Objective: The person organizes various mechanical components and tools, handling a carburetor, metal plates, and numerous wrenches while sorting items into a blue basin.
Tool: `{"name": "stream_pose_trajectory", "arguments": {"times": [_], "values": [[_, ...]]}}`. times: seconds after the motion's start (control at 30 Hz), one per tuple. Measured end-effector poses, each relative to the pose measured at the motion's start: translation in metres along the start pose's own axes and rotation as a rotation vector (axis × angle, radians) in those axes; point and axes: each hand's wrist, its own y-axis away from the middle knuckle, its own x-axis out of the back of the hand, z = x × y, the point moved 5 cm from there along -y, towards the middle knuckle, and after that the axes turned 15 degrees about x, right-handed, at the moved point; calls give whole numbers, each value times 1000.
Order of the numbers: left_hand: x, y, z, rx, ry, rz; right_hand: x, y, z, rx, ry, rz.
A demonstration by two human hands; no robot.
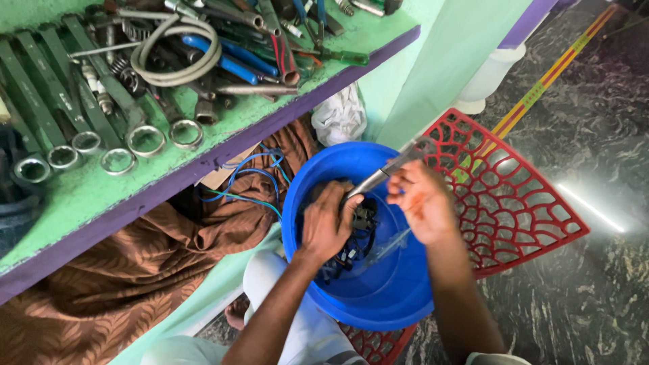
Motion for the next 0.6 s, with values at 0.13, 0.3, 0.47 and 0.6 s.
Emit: {"name": "stream_pose_trajectory", "arguments": {"times": [0.13, 0.3, 0.47, 0.6], "values": [[-24, 12, -39, 226, 176, -18, -3, 6, 43, 92, 515, -45], [-35, 19, -84, 404, 119, -174, 28, -1, 86, 99, 686, -117], [2, 5, -127, 432, 223, 99, 71, -2, 143, 37, 834, -190], [10, 1, -146, 516, 445, 148, 85, 10, 187, -26, 1047, -266]]}}
